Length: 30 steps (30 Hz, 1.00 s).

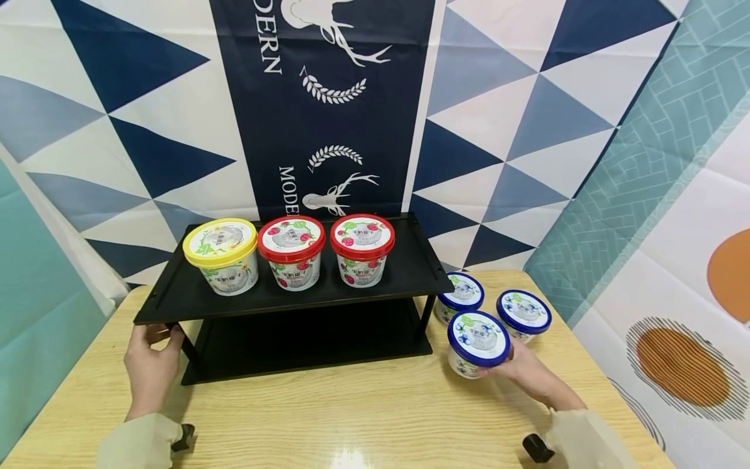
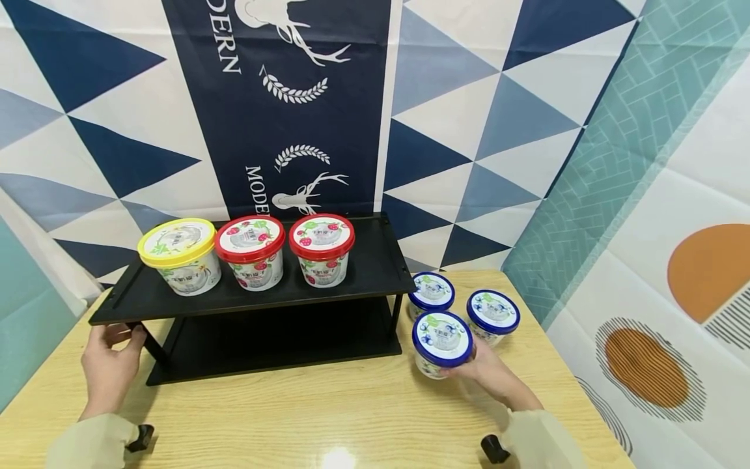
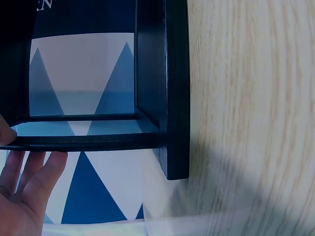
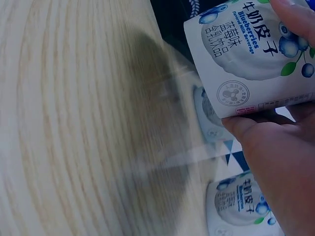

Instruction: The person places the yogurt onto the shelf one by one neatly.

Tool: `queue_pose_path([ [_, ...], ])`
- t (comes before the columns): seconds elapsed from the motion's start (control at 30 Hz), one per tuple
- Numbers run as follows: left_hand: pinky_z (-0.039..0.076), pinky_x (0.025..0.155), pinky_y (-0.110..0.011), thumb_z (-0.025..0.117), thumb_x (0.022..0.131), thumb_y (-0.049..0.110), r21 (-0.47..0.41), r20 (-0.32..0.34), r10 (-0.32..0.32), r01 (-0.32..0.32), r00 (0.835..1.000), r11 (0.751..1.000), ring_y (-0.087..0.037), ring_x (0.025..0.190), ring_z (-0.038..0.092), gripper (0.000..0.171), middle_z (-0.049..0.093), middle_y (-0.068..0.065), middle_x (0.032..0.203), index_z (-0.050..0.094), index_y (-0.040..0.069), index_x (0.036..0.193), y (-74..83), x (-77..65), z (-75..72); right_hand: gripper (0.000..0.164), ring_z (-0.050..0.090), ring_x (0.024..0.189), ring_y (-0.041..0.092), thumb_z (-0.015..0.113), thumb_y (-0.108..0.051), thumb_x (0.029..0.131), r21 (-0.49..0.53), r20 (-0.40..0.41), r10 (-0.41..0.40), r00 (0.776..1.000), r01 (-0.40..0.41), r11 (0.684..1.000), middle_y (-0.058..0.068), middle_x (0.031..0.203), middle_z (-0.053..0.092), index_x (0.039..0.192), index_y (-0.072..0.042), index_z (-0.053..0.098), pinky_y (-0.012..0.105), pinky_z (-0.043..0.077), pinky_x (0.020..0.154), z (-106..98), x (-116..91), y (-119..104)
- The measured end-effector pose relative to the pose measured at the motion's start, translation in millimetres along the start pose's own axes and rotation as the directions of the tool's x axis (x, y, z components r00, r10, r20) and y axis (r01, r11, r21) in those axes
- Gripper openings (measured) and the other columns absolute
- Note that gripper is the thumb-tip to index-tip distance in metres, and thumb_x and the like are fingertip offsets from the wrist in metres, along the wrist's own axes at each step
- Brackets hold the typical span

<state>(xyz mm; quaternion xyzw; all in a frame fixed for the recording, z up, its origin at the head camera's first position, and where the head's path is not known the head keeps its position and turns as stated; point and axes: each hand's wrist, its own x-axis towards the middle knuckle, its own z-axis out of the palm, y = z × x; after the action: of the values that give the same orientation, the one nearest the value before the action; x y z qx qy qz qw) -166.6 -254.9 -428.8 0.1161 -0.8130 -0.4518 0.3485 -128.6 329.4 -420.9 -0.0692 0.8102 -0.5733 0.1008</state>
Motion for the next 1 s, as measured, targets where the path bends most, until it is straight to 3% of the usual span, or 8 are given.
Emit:
queue_pose_path([
  [0.1, 0.038, 0.07, -0.016, 0.057, 0.087, 0.007, 0.003, 0.004, 0.001, -0.001, 1.0, 1.0, 0.02, 0.076, 0.044, 0.028, 0.044, 0.031, 0.082, 0.055, 0.004, 0.115, 0.5, -0.2, -0.1, 0.088, 0.05, 0.107, -0.009, 0.075, -0.008, 0.074, -0.036, 0.003, -0.021, 1.0, 0.021, 0.999, 0.027, 0.139, 0.039, 0.144, 0.003, 0.021, 0.018, 0.044, 0.089, 2, 3, -2],
  [0.23, 0.039, 0.07, -0.016, 0.057, 0.088, 0.007, 0.006, 0.006, 0.002, -0.002, 1.0, 1.0, 0.02, 0.076, 0.044, 0.028, 0.043, 0.031, 0.083, 0.055, 0.005, 0.115, 0.6, -0.2, 0.1, 0.087, 0.05, 0.107, -0.009, 0.074, -0.007, 0.074, -0.016, 0.022, -0.027, 0.999, 0.027, 1.0, 0.03, 0.139, 0.037, 0.143, 0.004, 0.022, 0.019, 0.045, 0.089, 6, 5, -5],
  [0.37, 0.039, 0.069, -0.014, 0.057, 0.087, 0.006, 0.01, 0.006, 0.005, -0.005, 1.0, 1.0, 0.02, 0.076, 0.043, 0.029, 0.043, 0.032, 0.083, 0.055, 0.005, 0.116, 0.1, 0.2, 0.4, 0.085, 0.052, 0.107, -0.006, 0.073, -0.003, 0.074, 0.022, 0.038, -0.062, 0.997, 0.061, 0.998, 0.002, 0.129, 0.054, 0.141, 0.007, 0.023, 0.019, 0.046, 0.089, 9, 7, -5],
  [0.47, 0.039, 0.069, -0.013, 0.057, 0.087, 0.006, 0.012, 0.005, 0.008, -0.008, 1.0, 1.0, 0.021, 0.076, 0.043, 0.029, 0.043, 0.032, 0.083, 0.055, 0.005, 0.116, -0.6, 0.2, 0.4, 0.083, 0.053, 0.108, -0.005, 0.073, -0.001, 0.074, 0.048, 0.049, -0.09, 0.995, 0.088, 0.995, -0.018, 0.117, 0.055, 0.14, 0.009, 0.023, 0.019, 0.046, 0.089, 11, 7, -5],
  [0.57, 0.038, 0.068, -0.012, 0.057, 0.087, 0.005, 0.011, 0.004, 0.009, -0.009, 1.0, 1.0, 0.021, 0.076, 0.043, 0.029, 0.043, 0.032, 0.084, 0.055, 0.005, 0.116, -1.0, 0.3, 0.5, 0.085, 0.053, 0.107, -0.005, 0.073, -0.001, 0.074, 0.058, 0.059, -0.091, 0.994, 0.088, 0.994, -0.012, 0.12, 0.054, 0.14, 0.01, 0.022, 0.02, 0.047, 0.088, 13, 8, -6],
  [0.8, 0.039, 0.069, -0.013, 0.057, 0.087, 0.006, 0.011, 0.008, 0.005, -0.005, 1.0, 1.0, 0.021, 0.076, 0.043, 0.029, 0.043, 0.032, 0.083, 0.055, 0.005, 0.116, -0.5, 0.3, 0.1, 0.089, 0.052, 0.108, -0.006, 0.075, -0.004, 0.073, 0.036, 0.073, -0.071, 0.995, 0.068, 0.997, 0.025, 0.135, 0.044, 0.142, 0.007, 0.021, 0.018, 0.044, 0.09, 19, 9, -11],
  [0.9, 0.039, 0.069, -0.013, 0.057, 0.088, 0.006, 0.014, 0.012, -0.002, 0.002, 1.0, 1.0, 0.02, 0.076, 0.043, 0.029, 0.043, 0.031, 0.083, 0.055, 0.005, 0.116, 0.1, 0.0, -0.2, 0.088, 0.052, 0.11, -0.005, 0.075, -0.003, 0.072, 0.04, 0.083, -0.087, 0.993, 0.084, 0.996, 0.024, 0.135, 0.045, 0.142, 0.006, 0.022, 0.018, 0.044, 0.091, 22, 10, -11],
  [1.0, 0.039, 0.069, -0.014, 0.057, 0.088, 0.006, 0.014, 0.015, -0.005, 0.005, 1.0, 1.0, 0.02, 0.076, 0.043, 0.028, 0.043, 0.031, 0.084, 0.054, 0.006, 0.116, 0.8, 0.1, -0.3, 0.086, 0.052, 0.11, -0.005, 0.076, -0.003, 0.071, 0.026, 0.072, -0.107, 0.992, 0.105, 0.994, 0.013, 0.132, 0.051, 0.141, 0.006, 0.026, 0.016, 0.042, 0.091, 24, 12, -10],
])
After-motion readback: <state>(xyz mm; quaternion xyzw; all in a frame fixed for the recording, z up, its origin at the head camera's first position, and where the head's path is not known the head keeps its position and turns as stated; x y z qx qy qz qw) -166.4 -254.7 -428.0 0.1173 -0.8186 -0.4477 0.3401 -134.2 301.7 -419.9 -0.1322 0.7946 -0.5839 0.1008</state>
